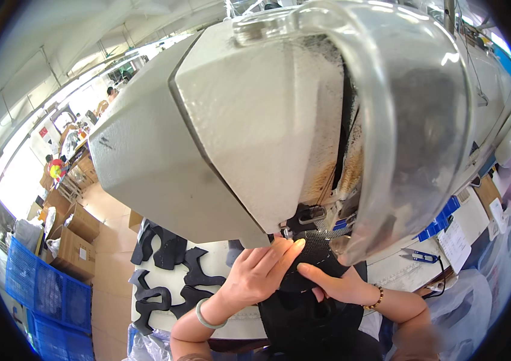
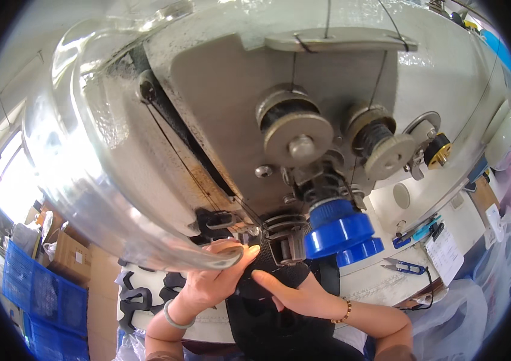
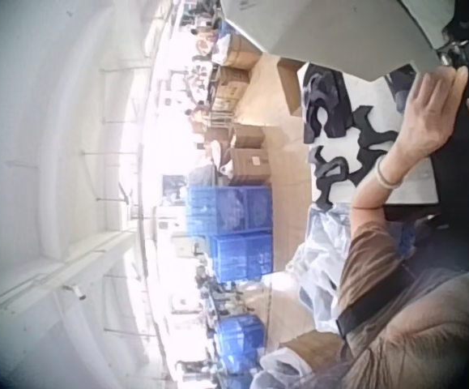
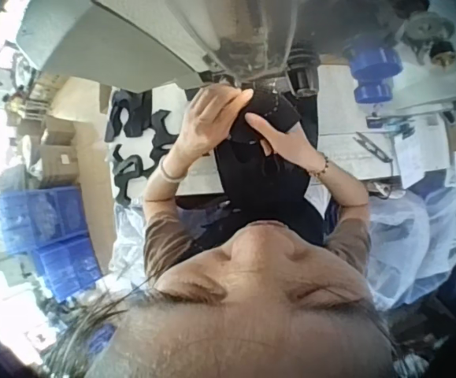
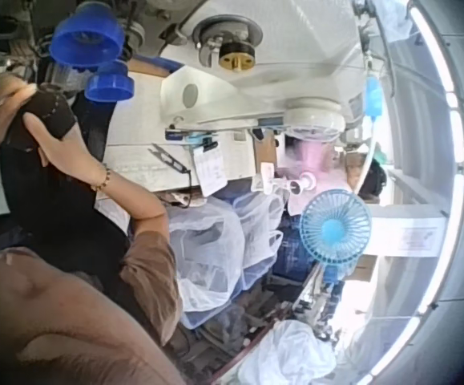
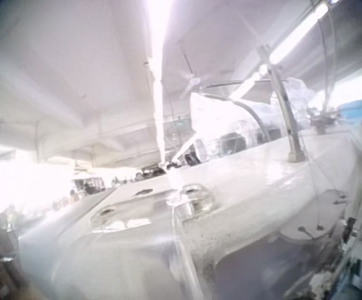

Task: The person aligns and sews pieces of black fabric padding together using a sewing machine and trims thread with snips.

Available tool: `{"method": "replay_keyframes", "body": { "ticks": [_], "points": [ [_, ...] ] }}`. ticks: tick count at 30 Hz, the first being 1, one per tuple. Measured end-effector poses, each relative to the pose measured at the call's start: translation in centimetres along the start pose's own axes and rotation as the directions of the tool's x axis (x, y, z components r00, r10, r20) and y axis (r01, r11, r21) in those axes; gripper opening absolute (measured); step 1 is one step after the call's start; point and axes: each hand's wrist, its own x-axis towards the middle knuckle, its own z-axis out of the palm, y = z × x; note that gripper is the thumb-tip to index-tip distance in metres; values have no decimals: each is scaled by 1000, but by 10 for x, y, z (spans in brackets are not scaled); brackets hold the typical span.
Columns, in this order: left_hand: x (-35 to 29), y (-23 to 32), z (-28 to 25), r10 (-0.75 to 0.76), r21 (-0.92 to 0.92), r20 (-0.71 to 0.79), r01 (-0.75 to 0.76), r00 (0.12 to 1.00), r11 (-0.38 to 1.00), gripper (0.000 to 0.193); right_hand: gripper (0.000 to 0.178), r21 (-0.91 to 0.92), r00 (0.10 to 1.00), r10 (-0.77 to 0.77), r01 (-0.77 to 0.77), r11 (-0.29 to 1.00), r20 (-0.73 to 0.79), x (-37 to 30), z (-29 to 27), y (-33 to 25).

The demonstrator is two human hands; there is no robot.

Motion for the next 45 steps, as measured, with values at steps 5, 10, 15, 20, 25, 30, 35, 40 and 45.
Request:
{"method": "replay_keyframes", "body": {
  "ticks": [5, 10, 15, 20, 25, 30, 35, 40, 45],
  "points": [
    [2, 5, -2, -5, 33, 39, 4, 999, 999, 42, 16, 142, 992, -119, 125, 982, -52, 4, 1, 6],
    [7, 14, -2, -81, 58, 36, 79, 996, 995, 38, 12, 168, 986, -143, 155, 973, -81, 2, 1, 6],
    [15, 22, 1, -63, 208, 64, 49, 996, 977, 31, 12, 218, 989, -110, 128, 967, -95, 3, -8, 11],
    [6, 15, 0, -23, 192, 85, 6, 996, 981, 34, 17, 220, 982, -141, 167, 961, -129, 5, -5, 9],
    [2, 5, -11, -137, -108, 62, 143, 989, 984, 34, 17, 233, 978, -57, 105, 967, -202, 4, -8, 7],
    [-3, -3, -19, -228, -156, 245, 270, 942, 950, 44, 18, 227, 981, -1, 46, 973, -193, 5, -14, 7],
    [5, -14, -26, -157, -145, 230, 193, 960, 970, 36, 34, -94, 981, 151, -140, 986, 123, 8, -4, -2],
    [8, -13, -30, -261, -230, 347, 352, 901, 907, 37, 39, 7, 978, 78, -81, 997, 194, 7, -8, 10],
    [12, -10, -30, -178, -204, 275, 238, 945, 950, 39, 39, 110, 964, 82, -113, 988, 253, 7, -9, 10]
  ]
}}
